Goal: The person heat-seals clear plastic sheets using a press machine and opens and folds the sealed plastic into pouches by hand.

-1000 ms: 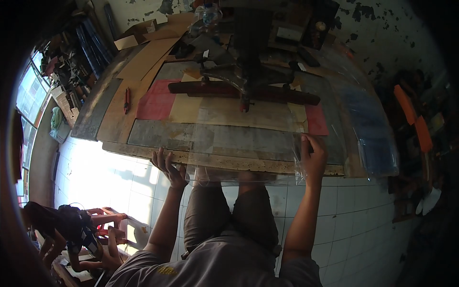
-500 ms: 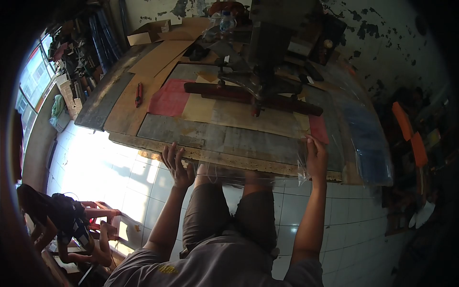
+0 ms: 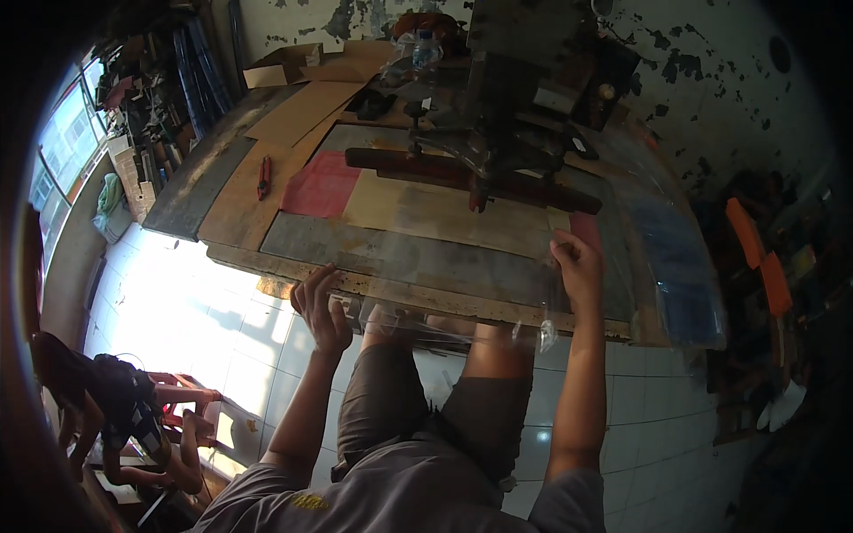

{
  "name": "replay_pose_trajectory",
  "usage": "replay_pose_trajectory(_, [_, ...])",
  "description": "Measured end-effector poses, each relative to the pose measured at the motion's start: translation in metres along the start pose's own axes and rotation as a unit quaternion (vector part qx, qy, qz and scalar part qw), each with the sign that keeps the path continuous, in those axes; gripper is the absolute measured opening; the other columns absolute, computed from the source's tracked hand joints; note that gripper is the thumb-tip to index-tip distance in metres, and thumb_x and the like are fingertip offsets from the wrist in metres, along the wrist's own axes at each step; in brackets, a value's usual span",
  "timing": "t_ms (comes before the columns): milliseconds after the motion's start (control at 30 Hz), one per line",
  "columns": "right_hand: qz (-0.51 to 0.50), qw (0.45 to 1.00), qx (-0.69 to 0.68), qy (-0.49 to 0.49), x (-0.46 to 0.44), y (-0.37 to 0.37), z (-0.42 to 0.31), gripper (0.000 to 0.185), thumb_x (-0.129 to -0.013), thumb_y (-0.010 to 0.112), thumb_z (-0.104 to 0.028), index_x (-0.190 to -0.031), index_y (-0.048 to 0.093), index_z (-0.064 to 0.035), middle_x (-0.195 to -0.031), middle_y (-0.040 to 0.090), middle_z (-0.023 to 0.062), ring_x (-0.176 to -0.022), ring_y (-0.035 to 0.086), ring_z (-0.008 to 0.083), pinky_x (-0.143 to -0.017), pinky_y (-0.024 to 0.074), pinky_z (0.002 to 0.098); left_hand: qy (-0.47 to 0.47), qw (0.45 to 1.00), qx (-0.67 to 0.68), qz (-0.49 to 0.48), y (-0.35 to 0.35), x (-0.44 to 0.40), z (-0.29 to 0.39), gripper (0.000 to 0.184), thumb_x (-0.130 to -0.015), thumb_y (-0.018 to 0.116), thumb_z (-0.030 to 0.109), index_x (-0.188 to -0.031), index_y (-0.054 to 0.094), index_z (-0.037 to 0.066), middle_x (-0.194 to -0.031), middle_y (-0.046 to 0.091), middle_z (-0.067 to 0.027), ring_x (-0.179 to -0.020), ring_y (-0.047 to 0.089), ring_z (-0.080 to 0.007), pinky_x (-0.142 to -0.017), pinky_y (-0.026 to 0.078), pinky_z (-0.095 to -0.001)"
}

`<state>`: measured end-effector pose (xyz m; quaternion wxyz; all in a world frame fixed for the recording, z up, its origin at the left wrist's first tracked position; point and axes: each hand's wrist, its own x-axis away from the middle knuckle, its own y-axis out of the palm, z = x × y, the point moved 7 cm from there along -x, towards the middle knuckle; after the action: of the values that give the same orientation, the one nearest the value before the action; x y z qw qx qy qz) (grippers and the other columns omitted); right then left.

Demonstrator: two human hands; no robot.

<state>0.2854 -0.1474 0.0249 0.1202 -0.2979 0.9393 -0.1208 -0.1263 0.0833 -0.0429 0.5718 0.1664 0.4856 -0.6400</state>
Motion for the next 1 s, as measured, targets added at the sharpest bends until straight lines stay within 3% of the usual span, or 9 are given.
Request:
replay_pose_trajectory(133, [0.019,0.993,-0.079,-0.080,0.063,0.000,-0.019,0.047,-0.102,0.073,-0.018,-0.142,0.062,0.0033,-0.088,0.059,-0.0028,-0.082,0.057,0.0075,-0.075,0.0460,0.0250,-0.050,0.997,0.044,-0.051,-0.010,-0.051,0.011,0.041,-0.102,0.055,0.036,-0.127,0.067,0.006,-0.124,0.066,-0.0135,-0.117,0.059,-0.0347,-0.115,0.029,-0.0562])
replay_pose_trajectory(167, [0.011,0.992,-0.088,-0.091,0.076,-0.003,-0.015,0.051,-0.104,0.072,-0.021,-0.147,0.058,0.0017,-0.093,0.058,-0.0026,-0.085,0.056,0.0072,-0.076,0.0467,0.0259,-0.056,0.992,0.046,-0.104,-0.006,-0.066,0.022,0.043,-0.104,0.058,0.038,-0.128,0.066,0.003,-0.131,0.066,-0.0137,-0.127,0.057,-0.0353,-0.119,0.027,-0.0569])
replay_pose_trajectory(267, [0.091,0.978,-0.138,-0.129,0.106,-0.018,-0.003,0.050,-0.104,0.071,-0.021,-0.147,0.058,0.0008,-0.093,0.057,-0.0020,-0.084,0.056,0.0072,-0.076,0.0475,0.0265,0.069,0.982,-0.040,-0.172,0.024,-0.081,0.057,0.047,-0.104,0.059,0.041,-0.130,0.065,0.002,-0.140,0.063,-0.0137,-0.140,0.050,-0.0365,-0.124,0.021,-0.0572])
replay_pose_trajectory(367, [0.130,0.965,-0.192,-0.124,0.113,-0.034,0.010,0.050,-0.105,0.070,-0.021,-0.149,0.056,0.0005,-0.093,0.057,-0.0012,-0.080,0.056,0.0079,-0.074,0.0474,0.0257,0.133,0.960,0.052,-0.241,0.049,-0.084,0.090,0.045,-0.104,0.065,0.039,-0.130,0.064,0.002,-0.138,0.067,-0.0150,-0.142,0.053,-0.0365,-0.124,0.029,-0.0563])
replay_pose_trajectory(467, [0.162,0.959,-0.186,-0.142,0.107,-0.042,-0.006,0.049,-0.105,0.069,-0.021,-0.147,0.057,0.0010,-0.094,0.058,-0.0015,-0.077,0.055,0.0077,-0.074,0.0468,0.0249,-0.082,0.888,0.297,-0.341,0.066,-0.097,0.095,0.040,-0.103,0.071,0.027,-0.131,0.061,0.001,-0.124,0.073,-0.0167,-0.120,0.070,-0.0300,-0.107,0.051,-0.0471])
replay_pose_trajectory(567, [0.126,0.968,-0.139,-0.164,0.086,-0.041,-0.010,0.046,-0.105,0.070,-0.020,-0.145,0.059,0.0008,-0.093,0.060,-0.0017,-0.078,0.056,0.0072,-0.075,0.0469,0.0243,-0.206,0.807,0.463,-0.305,0.086,-0.106,0.076,0.042,-0.102,0.072,0.017,-0.137,0.055,0.001,-0.111,0.077,-0.0161,-0.098,0.076,-0.0200,-0.086,0.059,-0.0330])
replay_pose_trajectory(667, [0.107,0.973,-0.119,-0.166,0.071,-0.028,0.000,0.044,-0.104,0.071,-0.020,-0.142,0.062,-0.0002,-0.091,0.060,-0.0021,-0.080,0.057,0.0066,-0.076,0.0470,0.0238,-0.213,0.820,0.456,-0.273,0.086,-0.116,0.061,0.051,-0.103,0.071,0.015,-0.146,0.046,0.003,-0.108,0.078,-0.0145,-0.093,0.075,-0.0139,-0.082,0.056,-0.0261])
replay_pose_trajectory(833, [0.140,0.979,-0.022,-0.150,0.073,-0.022,0.008,0.040,-0.104,0.072,-0.021,-0.138,0.066,-0.0010,-0.089,0.062,-0.0030,-0.077,0.058,0.0056,-0.074,0.0471,0.0232,-0.184,0.848,0.456,-0.199,0.091,-0.107,0.056,0.064,-0.102,0.072,0.014,-0.153,0.035,0.006,-0.105,0.078,-0.0148,-0.086,0.074,-0.0150,-0.077,0.056,-0.0284])
replay_pose_trajectory(1000, [0.136,0.982,-0.052,-0.121,0.074,-0.020,0.012,0.042,-0.103,0.073,-0.025,-0.138,0.067,-0.0022,-0.088,0.060,-0.0032,-0.078,0.053,0.0060,-0.075,0.0429,0.0234,-0.184,0.873,0.423,-0.158,0.083,-0.107,0.061,0.067,-0.101,0.071,0.007,-0.155,0.032,0.007,-0.105,0.078,-0.0148,-0.085,0.075,-0.0148,-0.076,0.056,-0.0267])
